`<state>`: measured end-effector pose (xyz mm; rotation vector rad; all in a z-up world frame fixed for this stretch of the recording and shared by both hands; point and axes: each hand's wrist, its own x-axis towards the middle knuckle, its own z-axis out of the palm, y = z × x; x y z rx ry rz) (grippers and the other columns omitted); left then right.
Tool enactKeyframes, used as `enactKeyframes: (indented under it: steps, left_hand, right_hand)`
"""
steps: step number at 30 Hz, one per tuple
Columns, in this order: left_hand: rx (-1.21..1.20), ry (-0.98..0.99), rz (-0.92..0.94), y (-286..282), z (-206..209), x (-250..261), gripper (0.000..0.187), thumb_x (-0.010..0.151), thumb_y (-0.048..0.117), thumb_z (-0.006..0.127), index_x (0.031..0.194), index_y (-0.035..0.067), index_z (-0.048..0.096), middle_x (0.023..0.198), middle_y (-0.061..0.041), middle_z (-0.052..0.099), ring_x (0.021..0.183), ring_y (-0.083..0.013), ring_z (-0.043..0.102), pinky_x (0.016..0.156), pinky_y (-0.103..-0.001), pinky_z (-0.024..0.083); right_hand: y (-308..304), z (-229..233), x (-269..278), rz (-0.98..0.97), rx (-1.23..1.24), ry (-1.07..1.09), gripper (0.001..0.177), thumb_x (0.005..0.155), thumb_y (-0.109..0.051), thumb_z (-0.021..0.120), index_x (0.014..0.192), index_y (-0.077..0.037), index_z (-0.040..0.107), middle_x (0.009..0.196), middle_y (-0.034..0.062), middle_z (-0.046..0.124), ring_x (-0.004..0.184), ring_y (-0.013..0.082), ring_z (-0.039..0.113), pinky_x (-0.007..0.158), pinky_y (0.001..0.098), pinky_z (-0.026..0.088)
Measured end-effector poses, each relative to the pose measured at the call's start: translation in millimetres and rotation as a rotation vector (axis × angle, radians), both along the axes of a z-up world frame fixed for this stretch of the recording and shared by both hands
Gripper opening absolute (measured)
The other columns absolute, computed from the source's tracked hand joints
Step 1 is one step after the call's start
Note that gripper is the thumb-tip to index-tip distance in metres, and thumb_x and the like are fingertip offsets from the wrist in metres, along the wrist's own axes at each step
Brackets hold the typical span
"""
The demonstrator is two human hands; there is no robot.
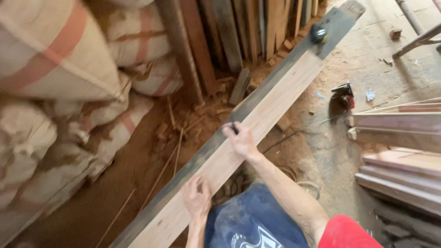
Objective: The person measures a wooden plank with a tape measure, marks it with a pencil, uses a try square to draw straight lines, and then cuts the plank with a circular saw. The person handles the plank, tape measure, pencil, try square, and circular saw throughout the process.
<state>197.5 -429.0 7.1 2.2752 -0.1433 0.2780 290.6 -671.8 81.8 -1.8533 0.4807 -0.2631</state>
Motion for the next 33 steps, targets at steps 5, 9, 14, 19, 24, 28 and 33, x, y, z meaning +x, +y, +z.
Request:
enactKeyframes:
  steps: [5, 9, 14, 19, 24, 28, 33]
  left_hand:
    - [0.008, 0.002, -0.144, -175, 16, 72, 0.028, 0.081, 0.019, 0.075, 0.108, 0.009, 0.073, 0.113, -0.012, 0.070, 0.105, -0.0325, 0.064, 0.094, -0.044, 0.051]
    - [0.104, -0.099, -0.199, -259, 18, 107, 0.054, 0.082, 0.034, 0.076, 0.127, 0.008, 0.062, 0.127, -0.017, 0.062, 0.119, -0.0369, 0.055, 0.101, -0.048, 0.045]
    - [0.366, 0.116, -0.172, -289, 16, 119, 0.058, 0.087, 0.049, 0.065, 0.136, 0.018, 0.060, 0.126, -0.009, 0.066, 0.119, -0.0324, 0.057, 0.099, -0.050, 0.040]
    - [0.401, 0.204, -0.190, -283, 19, 121, 0.060, 0.089, 0.054, 0.061, 0.137, 0.018, 0.060, 0.126, -0.009, 0.067, 0.118, -0.0311, 0.059, 0.097, -0.049, 0.042]
    - [0.364, 0.215, -0.152, -285, 19, 119, 0.059, 0.088, 0.057, 0.063, 0.133, 0.018, 0.064, 0.123, -0.008, 0.069, 0.116, -0.0302, 0.061, 0.096, -0.047, 0.043]
    - [0.283, 0.137, -0.122, -278, 15, 120, 0.059, 0.082, 0.050, 0.072, 0.127, 0.012, 0.067, 0.121, -0.012, 0.069, 0.115, -0.0333, 0.061, 0.097, -0.047, 0.045]
    - [0.037, -0.055, -0.101, -276, 18, 109, 0.048, 0.087, 0.037, 0.075, 0.121, 0.005, 0.067, 0.124, -0.019, 0.068, 0.117, -0.0349, 0.062, 0.102, -0.043, 0.050]
  right_hand:
    - [-230, -9, 58, -0.350, -0.205, -0.065, 0.048, 0.096, -0.032, 0.065, 0.131, -0.001, 0.059, 0.075, 0.0091, 0.063, 0.068, 0.0169, 0.057, 0.063, 0.0391, 0.051]
    - [-375, -31, 107, -0.562, -0.403, 0.028, 0.043, 0.091, -0.032, 0.077, 0.112, 0.005, 0.068, 0.099, 0.0176, 0.064, 0.093, 0.0307, 0.064, 0.088, 0.0440, 0.052]
    - [-484, -72, 165, -0.551, -0.650, 0.136, 0.057, 0.086, -0.029, 0.086, 0.122, 0.008, 0.062, 0.133, 0.0268, 0.048, 0.123, 0.0429, 0.047, 0.105, 0.0526, 0.040]
    - [-529, -79, 209, -0.404, -0.721, 0.364, 0.078, 0.073, -0.035, 0.091, 0.124, 0.011, 0.055, 0.139, 0.0249, 0.044, 0.125, 0.0460, 0.041, 0.100, 0.0537, 0.042]
    - [-508, -29, 203, -0.414, -0.601, 0.360, 0.048, 0.079, -0.029, 0.082, 0.110, 0.003, 0.063, 0.114, 0.0213, 0.061, 0.106, 0.0371, 0.058, 0.089, 0.0476, 0.052]
    - [-452, 23, 144, -0.428, 0.068, -0.072, 0.028, 0.079, -0.020, 0.069, 0.101, -0.005, 0.060, 0.084, 0.0059, 0.069, 0.073, 0.0210, 0.068, 0.066, 0.0377, 0.058]
    - [-348, 29, 43, -0.193, -0.337, -0.383, 0.029, 0.073, -0.009, 0.072, 0.088, -0.008, 0.047, 0.102, 0.0182, 0.064, 0.082, 0.0236, 0.064, 0.067, 0.0332, 0.057]
